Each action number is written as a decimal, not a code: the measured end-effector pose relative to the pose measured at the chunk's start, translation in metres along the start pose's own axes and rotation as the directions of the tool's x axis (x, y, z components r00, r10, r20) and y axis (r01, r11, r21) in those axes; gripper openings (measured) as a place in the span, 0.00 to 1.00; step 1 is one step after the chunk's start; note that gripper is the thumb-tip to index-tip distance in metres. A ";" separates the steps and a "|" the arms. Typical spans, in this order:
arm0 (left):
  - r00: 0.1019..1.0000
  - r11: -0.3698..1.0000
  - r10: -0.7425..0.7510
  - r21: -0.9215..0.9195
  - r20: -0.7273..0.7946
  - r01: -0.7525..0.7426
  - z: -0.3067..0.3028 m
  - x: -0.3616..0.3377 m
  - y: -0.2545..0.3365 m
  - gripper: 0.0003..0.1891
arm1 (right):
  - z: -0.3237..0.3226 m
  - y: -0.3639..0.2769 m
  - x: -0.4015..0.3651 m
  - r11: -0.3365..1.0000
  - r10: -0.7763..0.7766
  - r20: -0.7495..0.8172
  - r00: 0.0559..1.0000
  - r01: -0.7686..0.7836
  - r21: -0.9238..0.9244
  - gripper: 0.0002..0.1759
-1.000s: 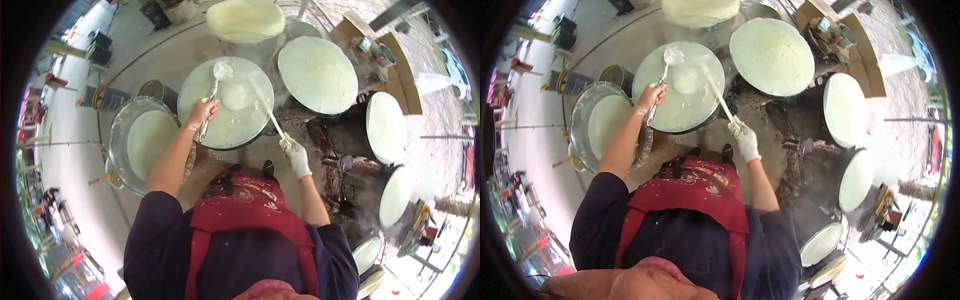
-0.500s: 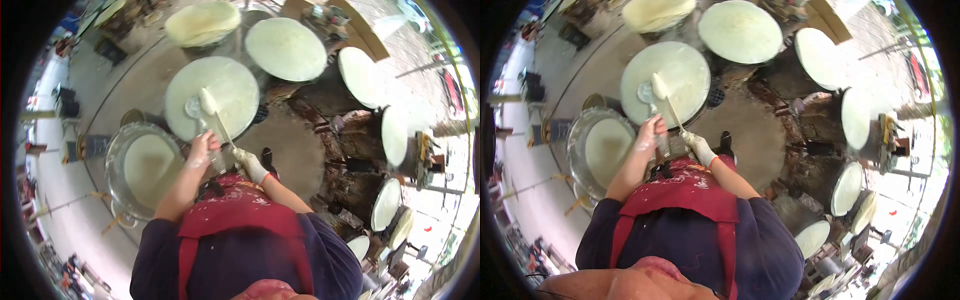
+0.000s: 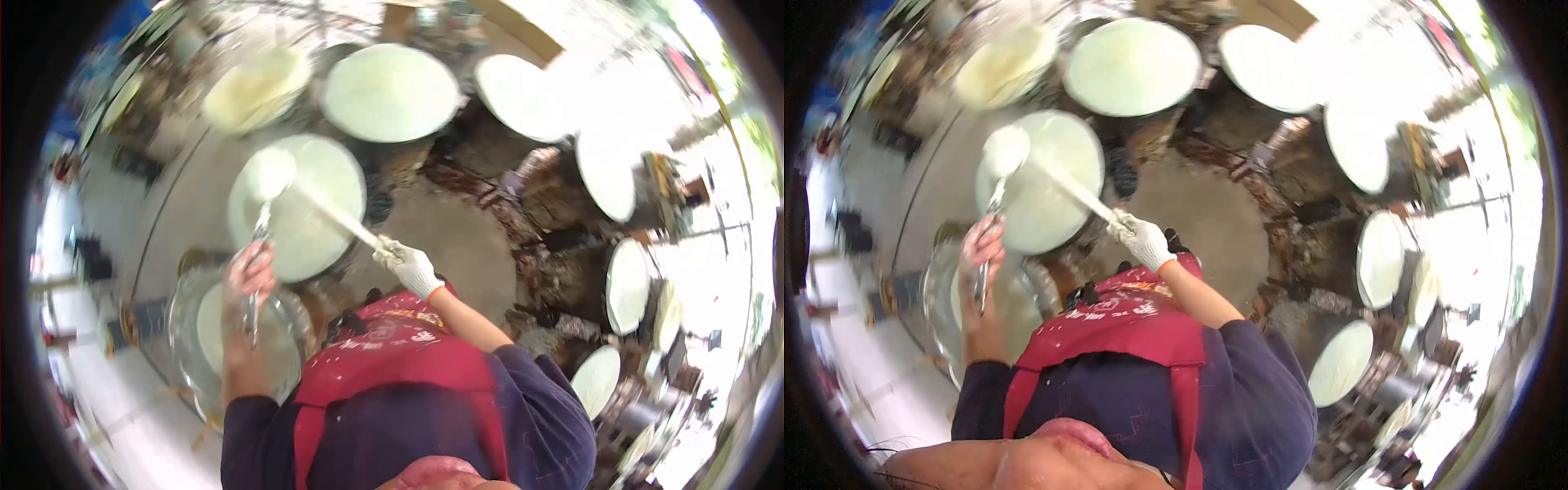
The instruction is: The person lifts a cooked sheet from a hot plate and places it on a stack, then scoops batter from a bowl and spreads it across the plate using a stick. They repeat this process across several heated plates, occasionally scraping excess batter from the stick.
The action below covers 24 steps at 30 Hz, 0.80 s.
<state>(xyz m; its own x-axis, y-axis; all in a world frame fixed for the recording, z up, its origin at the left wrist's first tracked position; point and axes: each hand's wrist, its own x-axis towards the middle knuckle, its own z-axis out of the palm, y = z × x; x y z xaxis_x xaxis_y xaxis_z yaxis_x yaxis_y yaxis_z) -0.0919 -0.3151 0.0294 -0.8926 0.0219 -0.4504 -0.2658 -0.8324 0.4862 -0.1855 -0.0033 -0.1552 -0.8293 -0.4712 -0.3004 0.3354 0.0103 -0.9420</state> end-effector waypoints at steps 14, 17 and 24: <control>0.927 0.939 -0.194 -0.212 0.321 0.270 0.218 0.207 -0.117 0.19 | -0.412 -0.068 -0.035 0.613 -0.295 -0.858 0.420 -0.606 -0.507 0.21; 0.877 0.867 -0.196 -0.341 0.439 0.364 0.277 0.250 -0.138 0.20 | -0.462 -0.083 -0.005 0.553 -0.259 -0.863 0.433 -0.666 -0.501 0.25; 0.853 0.824 -0.248 -0.363 0.460 0.435 0.371 0.325 -0.162 0.21 | -0.549 -0.129 0.076 0.609 -0.188 -0.883 0.429 -0.654 -0.448 0.26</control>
<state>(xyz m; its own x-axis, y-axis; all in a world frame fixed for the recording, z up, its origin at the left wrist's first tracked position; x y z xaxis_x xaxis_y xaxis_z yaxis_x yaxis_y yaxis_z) -0.4739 0.0328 0.0822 -0.8627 0.4798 -0.1599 -0.4753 -0.8772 -0.0677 -0.5373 0.4440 -0.1389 -0.8139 0.5748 -0.0841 0.5470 0.7095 -0.4444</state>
